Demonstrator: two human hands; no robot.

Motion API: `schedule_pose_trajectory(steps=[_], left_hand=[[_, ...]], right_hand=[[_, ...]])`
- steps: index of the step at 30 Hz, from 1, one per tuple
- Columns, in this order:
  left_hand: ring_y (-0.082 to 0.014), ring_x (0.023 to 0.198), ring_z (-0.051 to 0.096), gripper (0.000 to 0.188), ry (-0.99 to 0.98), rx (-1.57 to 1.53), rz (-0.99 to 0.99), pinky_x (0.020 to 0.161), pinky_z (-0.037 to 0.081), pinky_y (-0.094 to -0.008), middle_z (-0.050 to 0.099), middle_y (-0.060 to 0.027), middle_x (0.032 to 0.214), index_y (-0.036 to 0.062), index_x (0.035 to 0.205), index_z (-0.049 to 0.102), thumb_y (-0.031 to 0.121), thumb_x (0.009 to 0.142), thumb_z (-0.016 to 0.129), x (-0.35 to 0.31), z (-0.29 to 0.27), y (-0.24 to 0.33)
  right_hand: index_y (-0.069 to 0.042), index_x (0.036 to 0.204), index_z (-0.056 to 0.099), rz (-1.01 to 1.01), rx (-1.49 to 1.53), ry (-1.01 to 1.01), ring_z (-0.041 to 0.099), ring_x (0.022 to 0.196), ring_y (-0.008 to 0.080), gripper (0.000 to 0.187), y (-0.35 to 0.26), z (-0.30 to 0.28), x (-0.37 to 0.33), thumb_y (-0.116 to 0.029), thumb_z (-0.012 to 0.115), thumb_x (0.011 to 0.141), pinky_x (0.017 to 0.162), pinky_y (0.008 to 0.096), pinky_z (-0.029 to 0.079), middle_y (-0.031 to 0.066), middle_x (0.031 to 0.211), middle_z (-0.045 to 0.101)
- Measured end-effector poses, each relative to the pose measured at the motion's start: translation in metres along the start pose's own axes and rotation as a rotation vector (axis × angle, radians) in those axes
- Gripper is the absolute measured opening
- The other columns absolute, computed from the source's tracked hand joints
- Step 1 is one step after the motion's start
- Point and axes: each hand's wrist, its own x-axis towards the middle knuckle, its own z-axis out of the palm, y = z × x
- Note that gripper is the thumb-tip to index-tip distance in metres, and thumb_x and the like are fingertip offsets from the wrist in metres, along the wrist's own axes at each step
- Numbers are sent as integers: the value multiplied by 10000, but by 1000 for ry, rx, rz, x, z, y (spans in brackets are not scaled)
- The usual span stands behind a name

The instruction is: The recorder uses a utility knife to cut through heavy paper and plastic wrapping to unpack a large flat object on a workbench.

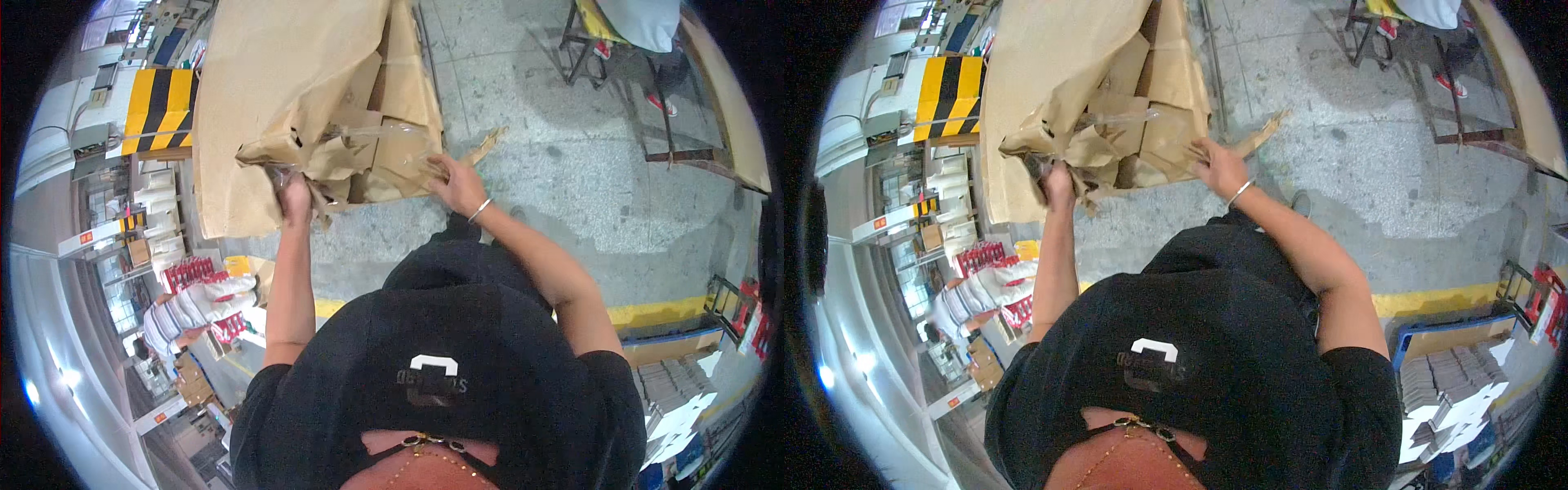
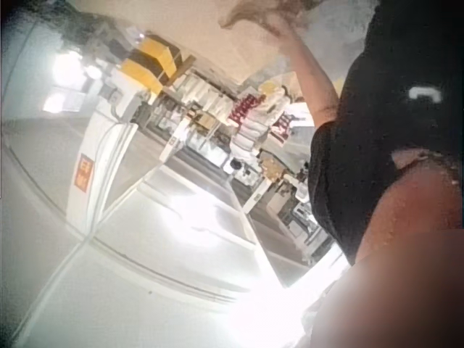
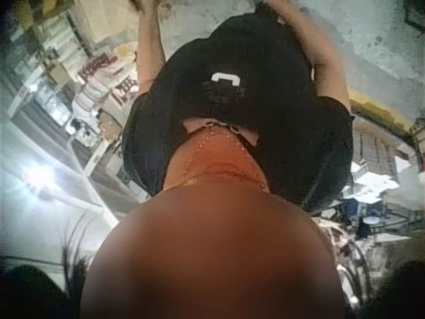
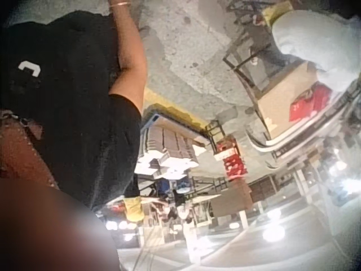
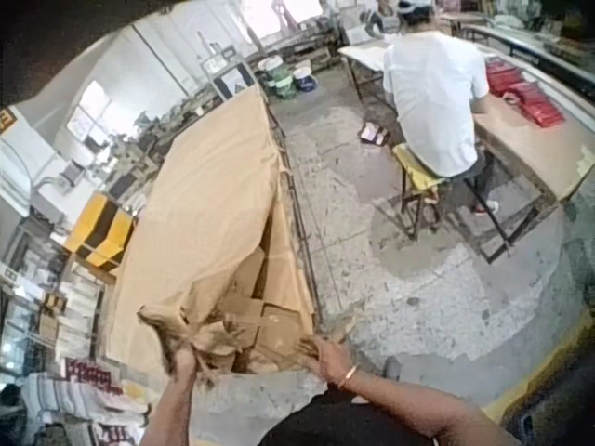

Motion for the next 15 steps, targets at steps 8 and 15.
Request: schedule_pose_trajectory(steps=[8,15], left_hand=[[-213,1012,545,404,-328,652,492,903,393,-314,593,-96,1112,-9,1136,532,226,816,605,-8,-10,-56],[-292,1087,516,721,-630,793,172,913,406,-367,559,-150,1157,47,1199,511,428,632,741,-46,26,-85]], right_hand=[[-27,1184,436,252,231,29,579,751,165,542,11,19,12,-130,662,702,692,305,478,71,863,603],[5,1004,568,137,683,186,604,879,245,442,-45,50,71,-219,708,649,777,310,471,152,942,625]])
